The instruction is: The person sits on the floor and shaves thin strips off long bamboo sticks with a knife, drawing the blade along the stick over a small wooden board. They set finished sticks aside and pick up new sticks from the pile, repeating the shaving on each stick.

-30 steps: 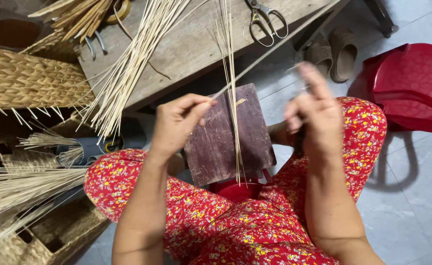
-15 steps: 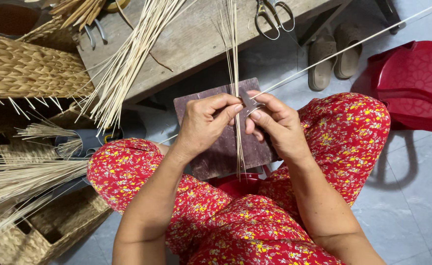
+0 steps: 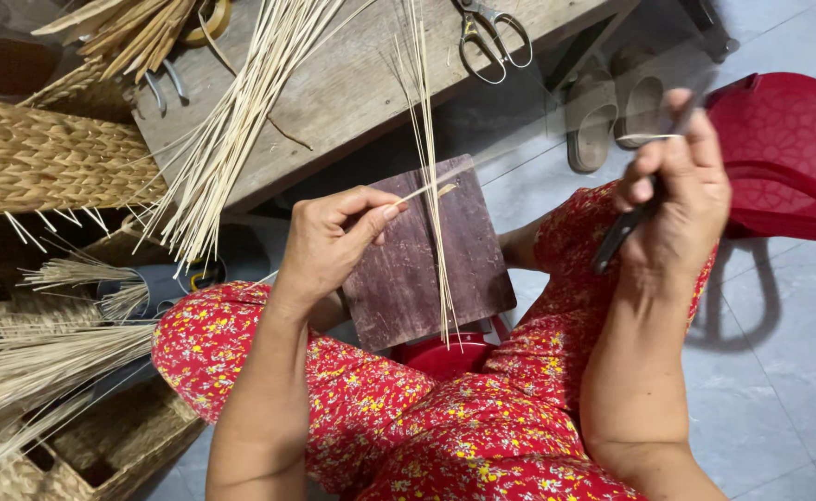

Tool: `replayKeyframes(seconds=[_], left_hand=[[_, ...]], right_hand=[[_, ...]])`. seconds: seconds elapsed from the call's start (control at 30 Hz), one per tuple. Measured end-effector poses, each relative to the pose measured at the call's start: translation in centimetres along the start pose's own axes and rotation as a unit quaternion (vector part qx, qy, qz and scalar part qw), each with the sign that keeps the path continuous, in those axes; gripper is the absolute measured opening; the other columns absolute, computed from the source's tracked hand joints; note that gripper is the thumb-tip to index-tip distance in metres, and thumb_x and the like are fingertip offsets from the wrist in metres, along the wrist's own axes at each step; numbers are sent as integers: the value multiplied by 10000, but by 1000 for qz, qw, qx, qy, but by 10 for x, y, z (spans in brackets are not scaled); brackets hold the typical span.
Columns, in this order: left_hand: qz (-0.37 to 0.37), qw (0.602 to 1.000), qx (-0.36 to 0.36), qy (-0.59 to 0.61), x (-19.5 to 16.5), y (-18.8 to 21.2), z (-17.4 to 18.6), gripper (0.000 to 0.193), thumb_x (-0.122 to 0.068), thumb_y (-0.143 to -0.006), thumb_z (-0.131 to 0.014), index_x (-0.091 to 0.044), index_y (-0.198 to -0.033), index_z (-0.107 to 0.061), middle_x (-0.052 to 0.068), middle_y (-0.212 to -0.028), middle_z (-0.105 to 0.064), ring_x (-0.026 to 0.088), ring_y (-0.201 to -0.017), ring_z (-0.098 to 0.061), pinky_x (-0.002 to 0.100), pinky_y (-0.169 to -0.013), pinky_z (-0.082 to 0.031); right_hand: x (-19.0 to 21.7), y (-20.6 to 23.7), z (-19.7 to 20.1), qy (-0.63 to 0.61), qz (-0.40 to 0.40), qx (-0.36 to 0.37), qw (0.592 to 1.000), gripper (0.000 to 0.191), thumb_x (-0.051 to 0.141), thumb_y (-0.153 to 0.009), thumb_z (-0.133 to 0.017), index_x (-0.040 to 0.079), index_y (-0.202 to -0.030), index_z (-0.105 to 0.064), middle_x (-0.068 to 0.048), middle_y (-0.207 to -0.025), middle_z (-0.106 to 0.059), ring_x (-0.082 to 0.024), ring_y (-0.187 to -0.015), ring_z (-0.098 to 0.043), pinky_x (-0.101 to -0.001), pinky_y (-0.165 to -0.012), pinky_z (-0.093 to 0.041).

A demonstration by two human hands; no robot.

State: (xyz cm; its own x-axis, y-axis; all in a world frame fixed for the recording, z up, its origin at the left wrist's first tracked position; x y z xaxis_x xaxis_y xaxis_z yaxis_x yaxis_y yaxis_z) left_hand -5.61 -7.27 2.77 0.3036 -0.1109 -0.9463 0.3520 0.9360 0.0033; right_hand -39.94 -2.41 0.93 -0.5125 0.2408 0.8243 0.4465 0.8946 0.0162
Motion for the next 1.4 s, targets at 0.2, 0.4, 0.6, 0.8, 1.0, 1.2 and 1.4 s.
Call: replayKeyframes(seconds=[0.2, 0.4, 0.6, 0.8, 1.0, 1.2, 1.4], left_hand=[[4, 999, 0, 42, 4, -4, -22, 162, -128, -1003, -687, -43, -1106, -778, -7, -820, -729, 16, -705, -639, 198, -632, -526], [-25, 999, 22, 25, 2, -3, -37, 160, -102, -1001, -659, -7, -1111, -725, 19, -857, -752, 31, -808, -705, 228, -714, -583], [-11, 999, 25, 41, 2, -3, -33, 132, -104, -1001, -673, -19, -1075, -742, 43, -815, -755, 44, -777, -705, 235, -690, -593], [-36, 999, 21, 20, -4, 2, -26, 145, -95, -994, -675, -29, -1099, -750, 40, -847, -769, 52, -761, -713, 229, -666, -584], [-33, 998, 40, 40, -2, 1, -27, 147, -95, -1001, -674, -47, -1107, -763, 27, -856, -769, 43, -713, -687, 223, -631, -572], [-30, 998, 56, 24, 1, 0, -26, 142, -112, -1003, -684, -52, -1093, -776, 15, -767, -732, 34, -676, -654, 226, -600, -542], [-26, 998, 59, 15, 4, 1, -20, 141, -118, -999, -685, -55, -1080, -781, -4, -756, -729, 24, -657, -645, 212, -586, -527]], right_hand=[[-31, 29, -41, 101, -77, 114, 985, 461, 108, -1084, -631, 19, -1530, -555, -25, -811, -633, -71, -615, -507, -203, -563, -411], [-99, 74, -96, 130, -216, 263, 931, 477, 113, -1045, -584, 34, -1507, -499, -29, -866, -666, -52, -702, -555, -181, -608, -450], [-110, 73, -97, 117, -211, 261, 935, 436, 69, -1052, -573, 6, -1479, -509, -47, -906, -661, -67, -748, -572, -198, -608, -450], [-110, 75, -95, 83, -225, 260, 936, 424, 56, -1047, -595, -12, -1463, -547, -78, -866, -653, -91, -694, -543, -205, -605, -437], [-107, 68, -86, 98, -234, 229, 940, 427, 75, -1032, -606, -20, -1446, -562, -85, -833, -653, -96, -653, -526, -210, -592, -434], [-104, 63, -79, 91, -238, 222, 941, 427, 64, -1033, -600, -31, -1448, -565, -88, -835, -649, -94, -657, -520, -212, -595, -432], [-100, 53, -64, 104, -222, 177, 953, 402, 72, -1038, -609, -21, -1429, -593, -88, -827, -663, -90, -625, -532, -215, -567, -449]])
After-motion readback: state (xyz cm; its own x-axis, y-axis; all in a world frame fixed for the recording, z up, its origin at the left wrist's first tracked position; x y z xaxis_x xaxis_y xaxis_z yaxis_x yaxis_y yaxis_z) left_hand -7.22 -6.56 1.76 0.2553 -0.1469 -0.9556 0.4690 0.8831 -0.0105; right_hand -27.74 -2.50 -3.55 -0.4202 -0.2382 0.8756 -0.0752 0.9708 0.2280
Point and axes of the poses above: each hand's wrist, its own y-axis away from the middle knuckle, its own z-axis out of the back of the hand, x = y × z, the point moved 7 cm from there along -y, towards the middle knuckle
